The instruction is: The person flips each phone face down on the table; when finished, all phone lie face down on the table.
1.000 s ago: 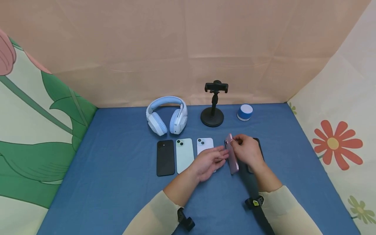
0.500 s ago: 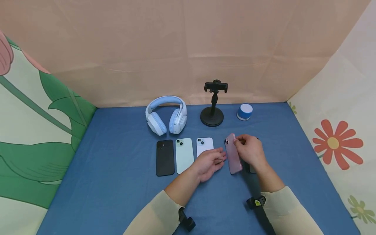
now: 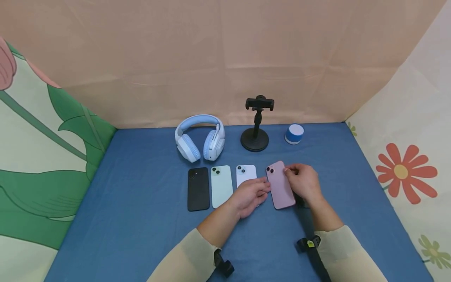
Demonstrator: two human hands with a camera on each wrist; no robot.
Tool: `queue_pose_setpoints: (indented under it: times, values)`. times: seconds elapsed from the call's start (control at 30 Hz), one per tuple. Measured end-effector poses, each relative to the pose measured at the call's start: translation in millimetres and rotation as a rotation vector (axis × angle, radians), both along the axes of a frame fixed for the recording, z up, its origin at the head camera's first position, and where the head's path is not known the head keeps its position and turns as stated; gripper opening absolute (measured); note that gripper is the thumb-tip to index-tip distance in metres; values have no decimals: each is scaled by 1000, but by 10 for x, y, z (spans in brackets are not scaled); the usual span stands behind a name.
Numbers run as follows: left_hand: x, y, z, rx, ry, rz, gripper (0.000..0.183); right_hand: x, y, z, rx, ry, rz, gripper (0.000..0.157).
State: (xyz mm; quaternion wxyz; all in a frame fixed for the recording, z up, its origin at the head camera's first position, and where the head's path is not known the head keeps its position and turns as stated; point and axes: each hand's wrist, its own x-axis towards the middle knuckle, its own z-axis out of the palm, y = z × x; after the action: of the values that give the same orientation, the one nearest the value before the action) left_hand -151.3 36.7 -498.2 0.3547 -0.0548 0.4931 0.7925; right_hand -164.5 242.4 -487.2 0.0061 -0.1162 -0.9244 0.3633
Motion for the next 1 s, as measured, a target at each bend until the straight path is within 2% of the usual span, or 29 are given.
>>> queue_pose_setpoints:
  times: [0.33, 0.57, 0.87, 1.0]
  values:
    - [-10, -28, 26, -26, 28, -3, 58, -10, 65, -114, 69, 35, 21, 26]
    - [-43, -76, 45, -65, 18, -9, 58, -18, 44, -178, 111, 10, 34, 27]
    - [-51, -114, 82, -83, 44, -17, 62, -43, -23, -191, 197, 49, 83, 25]
    - [-59, -148, 107, -90, 46, -18, 61, -53, -34, -195, 218, 37, 106, 25]
